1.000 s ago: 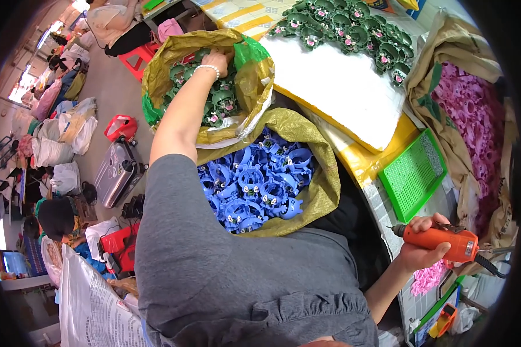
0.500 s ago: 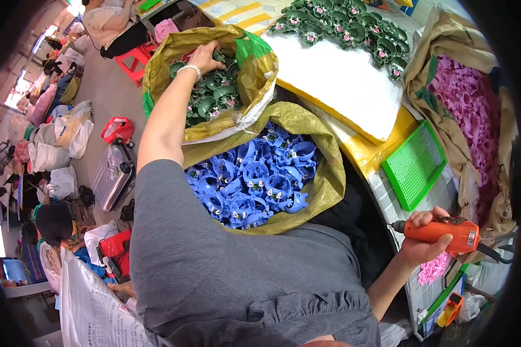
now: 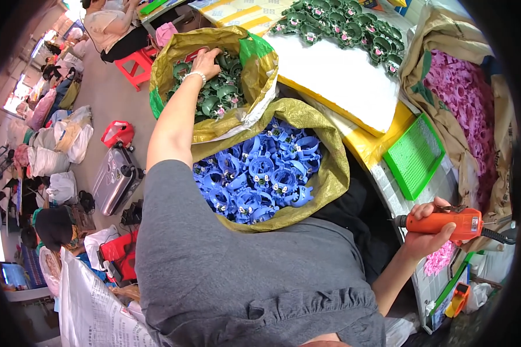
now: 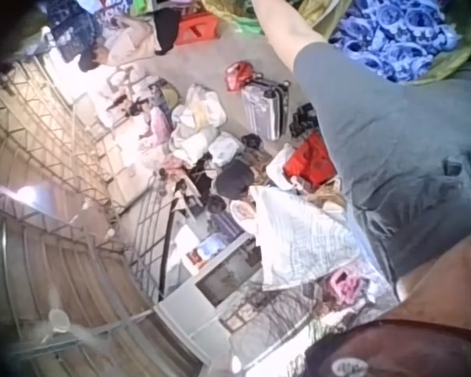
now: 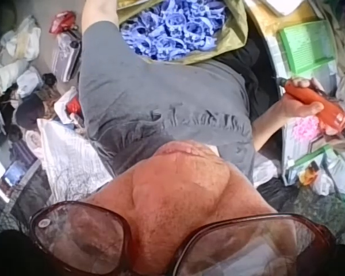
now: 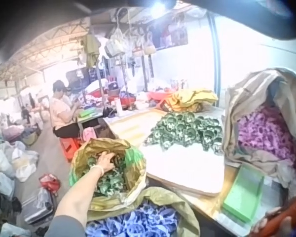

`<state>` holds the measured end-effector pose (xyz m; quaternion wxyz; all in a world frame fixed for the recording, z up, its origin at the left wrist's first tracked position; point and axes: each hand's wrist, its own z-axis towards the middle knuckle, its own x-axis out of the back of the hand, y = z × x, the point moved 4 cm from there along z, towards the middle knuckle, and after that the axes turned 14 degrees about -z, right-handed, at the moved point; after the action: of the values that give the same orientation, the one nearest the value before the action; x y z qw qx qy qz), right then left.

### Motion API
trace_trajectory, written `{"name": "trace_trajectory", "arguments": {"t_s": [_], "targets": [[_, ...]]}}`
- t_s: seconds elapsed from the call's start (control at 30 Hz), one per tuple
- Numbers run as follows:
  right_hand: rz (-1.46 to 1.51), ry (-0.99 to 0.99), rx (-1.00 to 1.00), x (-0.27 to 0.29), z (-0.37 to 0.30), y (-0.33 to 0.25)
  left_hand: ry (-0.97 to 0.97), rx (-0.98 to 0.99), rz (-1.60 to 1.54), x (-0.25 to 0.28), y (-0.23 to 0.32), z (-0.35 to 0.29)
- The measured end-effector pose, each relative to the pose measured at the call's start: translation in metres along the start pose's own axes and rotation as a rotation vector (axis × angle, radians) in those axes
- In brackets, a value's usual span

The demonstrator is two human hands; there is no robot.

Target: Assembling small green plastic components using an electric screwdriver.

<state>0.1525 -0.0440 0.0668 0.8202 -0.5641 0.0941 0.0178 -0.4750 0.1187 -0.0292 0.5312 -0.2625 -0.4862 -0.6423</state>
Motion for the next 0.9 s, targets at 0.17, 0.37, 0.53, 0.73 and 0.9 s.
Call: {"name": "trace_trajectory", "arguments": {"t_s": [0.17,0.37,0.53,0.73,0.9], "targets": [[0.000,0.011,-0.008,0.007,-0.002,0.001,-0.029,0.038,-0.021,0.001,0.006,-0.002],[-0.007,0.023,-0.020,0.008,0.001,0.007,-0.082,-0.107,0.175,-0.001,0.022,-0.006],[-0.013,0.024,-0.048,0.012,0.003,0.012,-0.058,-0.068,0.146,0.007,0.031,-0.007],[-0.035,0.035,-0.039,0.013,0.012,0.014,0.139,-0.119,0.005,0.005,0.008,-0.013],[-0.031,0.023,-0.027,0.019,0.014,0.014,0.042,0.053,-0.032,-0.003,0.004,-0.003]]}}
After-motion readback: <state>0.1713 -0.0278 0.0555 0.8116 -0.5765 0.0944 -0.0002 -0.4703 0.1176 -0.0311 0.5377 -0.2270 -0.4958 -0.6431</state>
